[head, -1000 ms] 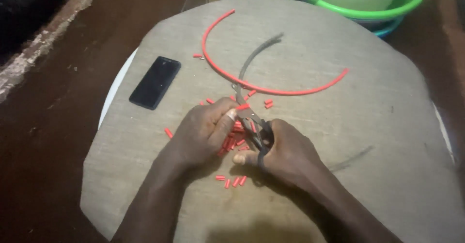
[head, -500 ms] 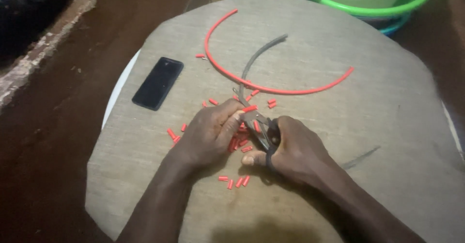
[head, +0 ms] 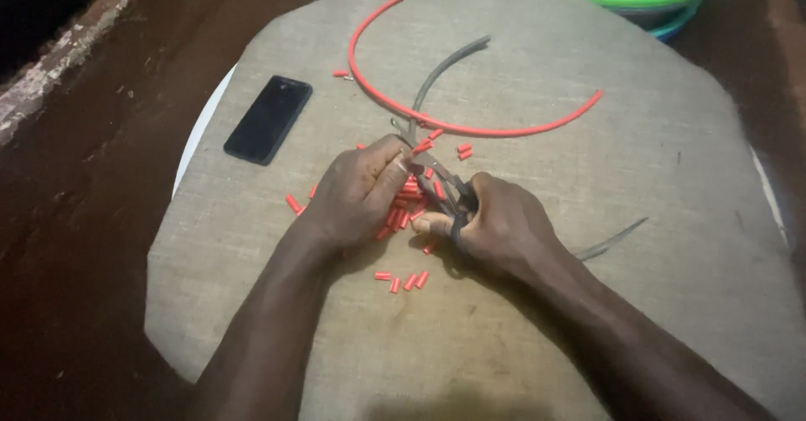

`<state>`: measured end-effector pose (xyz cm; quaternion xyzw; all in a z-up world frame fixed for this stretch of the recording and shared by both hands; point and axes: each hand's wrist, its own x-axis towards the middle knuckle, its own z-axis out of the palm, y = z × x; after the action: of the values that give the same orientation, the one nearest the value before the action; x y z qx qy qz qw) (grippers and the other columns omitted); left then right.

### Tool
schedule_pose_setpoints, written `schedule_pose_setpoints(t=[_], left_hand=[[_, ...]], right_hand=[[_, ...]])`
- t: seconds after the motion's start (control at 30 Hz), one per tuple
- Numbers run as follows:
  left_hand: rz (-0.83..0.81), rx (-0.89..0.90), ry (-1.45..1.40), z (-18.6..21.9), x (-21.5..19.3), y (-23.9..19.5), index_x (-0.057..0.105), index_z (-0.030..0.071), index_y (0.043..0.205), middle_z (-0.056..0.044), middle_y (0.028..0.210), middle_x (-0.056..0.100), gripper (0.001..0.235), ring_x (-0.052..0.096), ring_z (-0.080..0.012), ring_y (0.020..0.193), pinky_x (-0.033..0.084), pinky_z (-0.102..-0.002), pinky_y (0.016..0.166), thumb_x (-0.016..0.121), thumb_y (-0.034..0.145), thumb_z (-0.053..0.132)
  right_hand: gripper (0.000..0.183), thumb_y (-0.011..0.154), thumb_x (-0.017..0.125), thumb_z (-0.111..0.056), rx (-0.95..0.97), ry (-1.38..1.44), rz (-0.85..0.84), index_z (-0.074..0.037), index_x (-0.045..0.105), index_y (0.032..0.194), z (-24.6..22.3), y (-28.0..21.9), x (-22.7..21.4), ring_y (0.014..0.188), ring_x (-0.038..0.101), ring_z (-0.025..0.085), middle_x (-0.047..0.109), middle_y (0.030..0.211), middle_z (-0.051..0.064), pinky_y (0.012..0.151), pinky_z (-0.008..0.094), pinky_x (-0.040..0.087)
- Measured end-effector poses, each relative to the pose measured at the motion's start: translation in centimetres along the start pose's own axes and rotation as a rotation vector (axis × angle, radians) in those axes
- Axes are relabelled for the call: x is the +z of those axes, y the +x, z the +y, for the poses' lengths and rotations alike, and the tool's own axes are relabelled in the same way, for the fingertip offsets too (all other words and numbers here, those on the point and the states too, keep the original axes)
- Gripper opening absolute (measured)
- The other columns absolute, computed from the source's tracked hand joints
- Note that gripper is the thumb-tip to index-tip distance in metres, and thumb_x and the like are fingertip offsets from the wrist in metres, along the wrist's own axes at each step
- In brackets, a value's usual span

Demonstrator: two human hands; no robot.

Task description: Cutting a long red flexible tube into small segments using a pair of hand snips.

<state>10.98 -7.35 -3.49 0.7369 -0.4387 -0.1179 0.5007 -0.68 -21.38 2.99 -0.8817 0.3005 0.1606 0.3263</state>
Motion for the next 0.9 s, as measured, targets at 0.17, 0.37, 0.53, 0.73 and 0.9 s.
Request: schedule_pose_setpoints(t=[0.17,0.37,0.53,0.73,0.9], left_hand=[[-0.040,0.002,-0.028,0.7,-0.2,0.6,0.070,0.009,0.095,-0.020,0.079,0.072,0.034,0.064,-0.0340,0.072,0.056,-0.048,0.076,0.045,0.110,0.026],[-0.044,-0.004,-0.042,2.9,-0.2,0.0,0.071,0.009,0.094,-0.017,0.080,0.072,0.033,0.065,-0.0277,0.077,0.057,-0.047,0.079,0.047,0.109,0.025],[-0.011,0.012,-0.024,0.1,-0.2,0.4,0.071,0.006,0.099,-0.022,0.080,0.069,0.033,0.064,-0.0315,0.077,0.055,-0.051,0.078,0.047,0.111,0.026],[-0.026,0.025,-0.007,-2.2,0.3,1.2,0.071,0.009,0.098,-0.021,0.079,0.069,0.033,0.065,-0.0352,0.075,0.056,-0.050,0.079,0.050,0.111,0.030],[-0.051,0.003,-0.053,-2.9,0.3,1.3,0.069,0.007,0.091,-0.017,0.068,0.063,0.034,0.061,-0.0273,0.072,0.055,-0.046,0.076,0.049,0.109,0.028]], right_hand=[[0.070,0.077,0.090,-0.064,-0.013,-0.012,0.031,-0.008,0.069,0.113,0.6,-0.4,0.0,0.108,0.077,0.038,0.076,0.100,0.015,0.096,0.049,0.058],[0.070,0.078,0.087,-0.067,-0.035,-0.031,0.036,-0.008,0.069,0.111,0.8,-0.5,0.6,0.107,0.076,0.038,0.076,0.098,0.015,0.096,0.049,0.058],[0.063,0.084,0.086,-0.063,-0.041,-0.024,0.060,-0.008,0.070,0.110,0.3,-0.8,0.9,0.104,0.077,0.037,0.075,0.095,0.014,0.094,0.047,0.058],[0.058,0.085,0.083,-0.066,-0.074,-0.087,0.098,-0.014,0.069,0.107,2.0,0.4,1.6,0.101,0.076,0.036,0.072,0.090,0.010,0.088,0.047,0.059],[0.064,0.090,0.076,-0.067,-0.145,-0.054,0.092,-0.006,0.068,0.106,1.6,0.4,1.6,0.100,0.075,0.042,0.071,0.091,0.019,0.089,0.052,0.058]])
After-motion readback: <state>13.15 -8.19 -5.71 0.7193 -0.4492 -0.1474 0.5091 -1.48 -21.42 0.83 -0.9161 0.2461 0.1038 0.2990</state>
